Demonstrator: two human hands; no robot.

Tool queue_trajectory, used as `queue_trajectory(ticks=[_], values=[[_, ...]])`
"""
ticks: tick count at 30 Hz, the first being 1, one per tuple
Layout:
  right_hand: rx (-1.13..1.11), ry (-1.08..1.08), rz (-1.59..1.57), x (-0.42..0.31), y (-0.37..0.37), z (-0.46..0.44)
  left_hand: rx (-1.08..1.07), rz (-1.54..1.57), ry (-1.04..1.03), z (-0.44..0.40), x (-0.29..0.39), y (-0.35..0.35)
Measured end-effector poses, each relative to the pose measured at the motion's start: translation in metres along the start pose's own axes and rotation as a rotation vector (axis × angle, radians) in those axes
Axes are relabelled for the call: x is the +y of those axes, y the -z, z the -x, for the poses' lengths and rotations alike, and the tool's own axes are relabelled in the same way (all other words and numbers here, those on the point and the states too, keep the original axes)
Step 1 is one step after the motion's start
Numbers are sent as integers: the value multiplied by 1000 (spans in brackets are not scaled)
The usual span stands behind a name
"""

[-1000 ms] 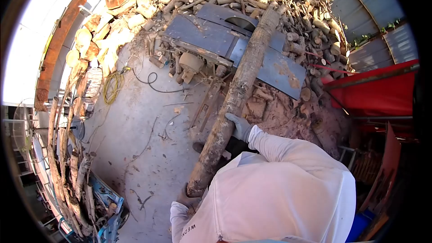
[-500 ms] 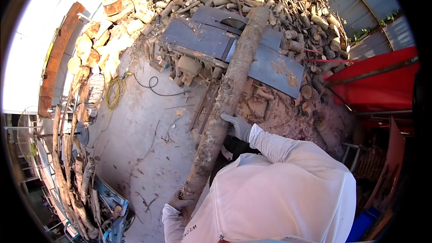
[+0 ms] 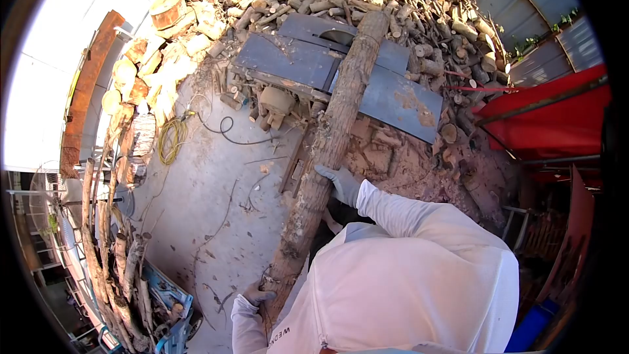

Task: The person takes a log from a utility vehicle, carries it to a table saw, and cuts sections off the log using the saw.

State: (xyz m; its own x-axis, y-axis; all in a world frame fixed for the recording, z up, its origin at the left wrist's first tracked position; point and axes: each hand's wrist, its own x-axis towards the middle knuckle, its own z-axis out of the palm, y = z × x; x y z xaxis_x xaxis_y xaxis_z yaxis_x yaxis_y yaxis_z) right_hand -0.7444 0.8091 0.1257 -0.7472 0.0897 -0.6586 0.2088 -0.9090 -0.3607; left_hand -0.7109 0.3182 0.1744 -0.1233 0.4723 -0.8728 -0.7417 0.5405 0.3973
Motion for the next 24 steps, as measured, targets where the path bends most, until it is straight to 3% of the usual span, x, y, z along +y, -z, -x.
queue_trajectory(ticks=[7, 13, 15, 18, 22, 24], values=[[63, 51, 124, 6, -2, -7, -76, 85, -15, -1, 5, 6], [114, 156, 249, 1, -24, -7, 1, -61, -30, 4, 17, 2], [130, 196, 286, 2, -32, -1, 208, -466, -72, 13, 35, -16], [257, 146, 327, 1, -45, -4, 326, -540, -205, 20, 36, -38], [228, 116, 294, 14, -37, -5, 338, -689, -180, 18, 30, -36], [175, 198, 223, 26, -27, 4, 378, -729, -308, 24, 28, -37]])
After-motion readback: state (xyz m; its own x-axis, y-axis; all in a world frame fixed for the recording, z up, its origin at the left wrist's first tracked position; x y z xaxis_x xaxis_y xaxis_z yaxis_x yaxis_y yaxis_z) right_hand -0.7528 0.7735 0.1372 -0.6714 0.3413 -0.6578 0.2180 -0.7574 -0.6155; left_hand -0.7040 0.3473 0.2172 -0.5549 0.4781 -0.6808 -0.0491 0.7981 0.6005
